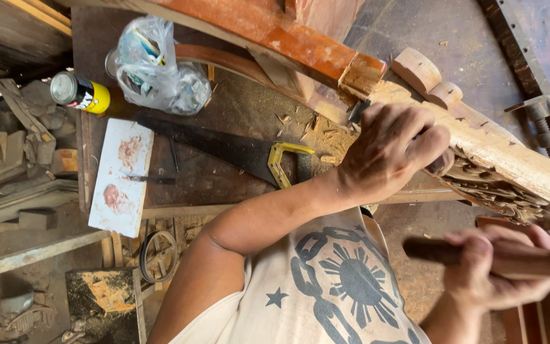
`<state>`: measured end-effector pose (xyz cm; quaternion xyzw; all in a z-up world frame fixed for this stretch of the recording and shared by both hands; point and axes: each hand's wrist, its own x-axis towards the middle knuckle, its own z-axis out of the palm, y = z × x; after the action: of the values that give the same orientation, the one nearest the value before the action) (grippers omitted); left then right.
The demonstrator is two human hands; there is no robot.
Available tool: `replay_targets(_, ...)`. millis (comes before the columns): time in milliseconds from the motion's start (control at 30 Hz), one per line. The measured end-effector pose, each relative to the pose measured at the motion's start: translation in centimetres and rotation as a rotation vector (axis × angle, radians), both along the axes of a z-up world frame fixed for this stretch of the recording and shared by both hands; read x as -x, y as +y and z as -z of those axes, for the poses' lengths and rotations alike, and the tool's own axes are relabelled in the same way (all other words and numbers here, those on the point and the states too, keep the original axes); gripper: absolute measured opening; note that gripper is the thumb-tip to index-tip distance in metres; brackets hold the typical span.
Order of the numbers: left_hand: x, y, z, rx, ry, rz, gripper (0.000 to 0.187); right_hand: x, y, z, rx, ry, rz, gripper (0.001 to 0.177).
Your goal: The person carves a decorative floral pattern into a piece of wood using a chisel and a hammer. They repeatedly strike the chisel to remove wood chips and refine the design on the workbench.
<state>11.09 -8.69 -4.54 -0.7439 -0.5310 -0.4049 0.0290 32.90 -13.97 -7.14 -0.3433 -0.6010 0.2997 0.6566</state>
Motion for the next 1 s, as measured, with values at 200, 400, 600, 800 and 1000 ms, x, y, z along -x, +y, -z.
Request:
replay_targets(200,0.0,0.2,-0.5,0.003,-0.010,-0.053,0.017,1.1,-0.6,-1.8,0.192,-0.210,-0.150,0.029)
replay_targets(400,-0.6,0.2,1.0,0.025,0.003,-0.073,0.015,3.4,-1.2,-5.1,0.334,-0.526,0.011,0.025)
replay_targets(600,-1.5,0.7,1.6,-0.010,-0.009,-0.119,0.008,2.2,-1.0,-6.2,0.334,0.086,-0.075,0.033)
replay_targets(800,-1.0,0.4,0.5,-0.006,-0.038,-0.080,0.009,1.7,-1.1,-3.2,0.391,-0.346,-0.229,0.024)
replay_targets(1000,-0.1,0.9,0.6,0.009,-0.035,-0.104,0.008,3.1,0.9,-4.1,0.072,-0.128,0.013,0.028)
